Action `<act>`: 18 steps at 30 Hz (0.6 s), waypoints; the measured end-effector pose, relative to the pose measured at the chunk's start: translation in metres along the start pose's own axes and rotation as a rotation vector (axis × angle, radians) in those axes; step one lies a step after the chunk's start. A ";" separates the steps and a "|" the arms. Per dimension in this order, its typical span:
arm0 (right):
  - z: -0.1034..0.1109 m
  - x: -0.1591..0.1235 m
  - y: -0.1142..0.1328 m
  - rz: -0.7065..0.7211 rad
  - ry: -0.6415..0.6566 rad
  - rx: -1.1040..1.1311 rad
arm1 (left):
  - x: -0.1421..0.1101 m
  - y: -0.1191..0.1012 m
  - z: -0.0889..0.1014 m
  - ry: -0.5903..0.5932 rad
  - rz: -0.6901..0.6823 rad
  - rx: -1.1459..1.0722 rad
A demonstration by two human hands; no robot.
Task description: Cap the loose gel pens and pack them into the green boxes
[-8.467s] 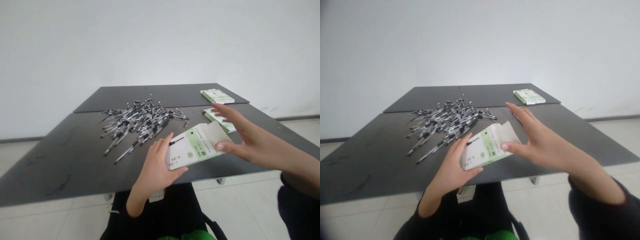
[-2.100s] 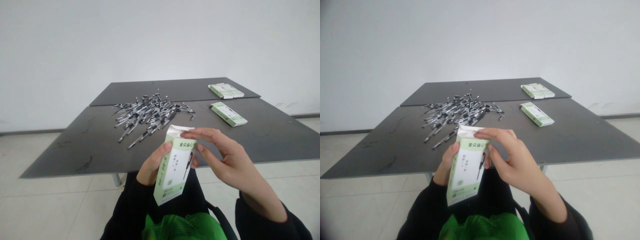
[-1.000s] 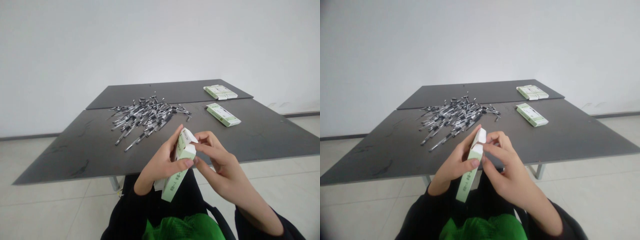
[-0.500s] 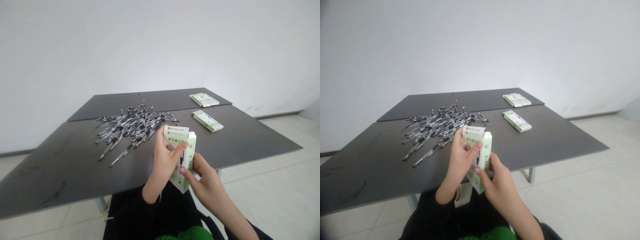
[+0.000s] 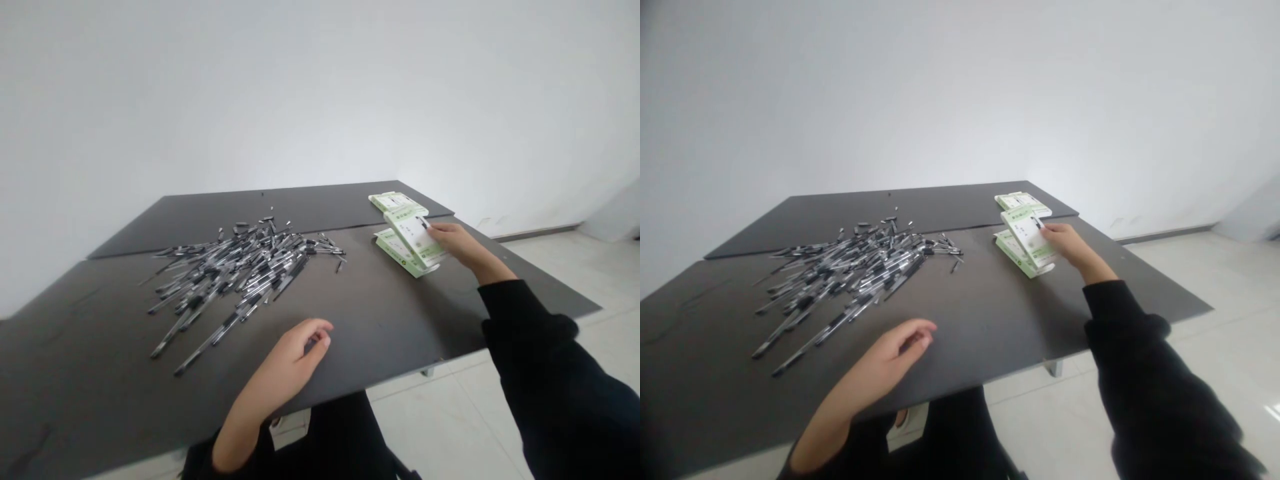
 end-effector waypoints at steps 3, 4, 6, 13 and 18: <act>-0.013 0.028 -0.016 -0.013 0.020 -0.173 | -0.003 0.002 0.000 0.050 -0.050 0.065; -0.016 0.032 -0.020 -0.006 0.016 -0.223 | -0.003 0.002 -0.001 0.051 -0.049 0.075; -0.021 0.036 -0.025 0.022 0.016 -0.278 | -0.003 0.002 -0.002 0.051 -0.040 0.091; -0.013 0.058 -0.030 0.180 -0.002 -0.433 | -0.008 0.006 -0.003 0.017 -0.094 0.167; -0.002 0.110 -0.023 0.350 0.004 -0.596 | -0.006 0.019 -0.005 -0.044 -0.202 0.179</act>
Point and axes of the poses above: each hand's wrist, its own x-axis towards the middle knuckle, its own z-axis out of the back of the hand, y = z × x, the point moved 3 cm from there along x, towards the middle knuckle, and after that the axes turned 13 degrees about -y, right-handed, at the moved point
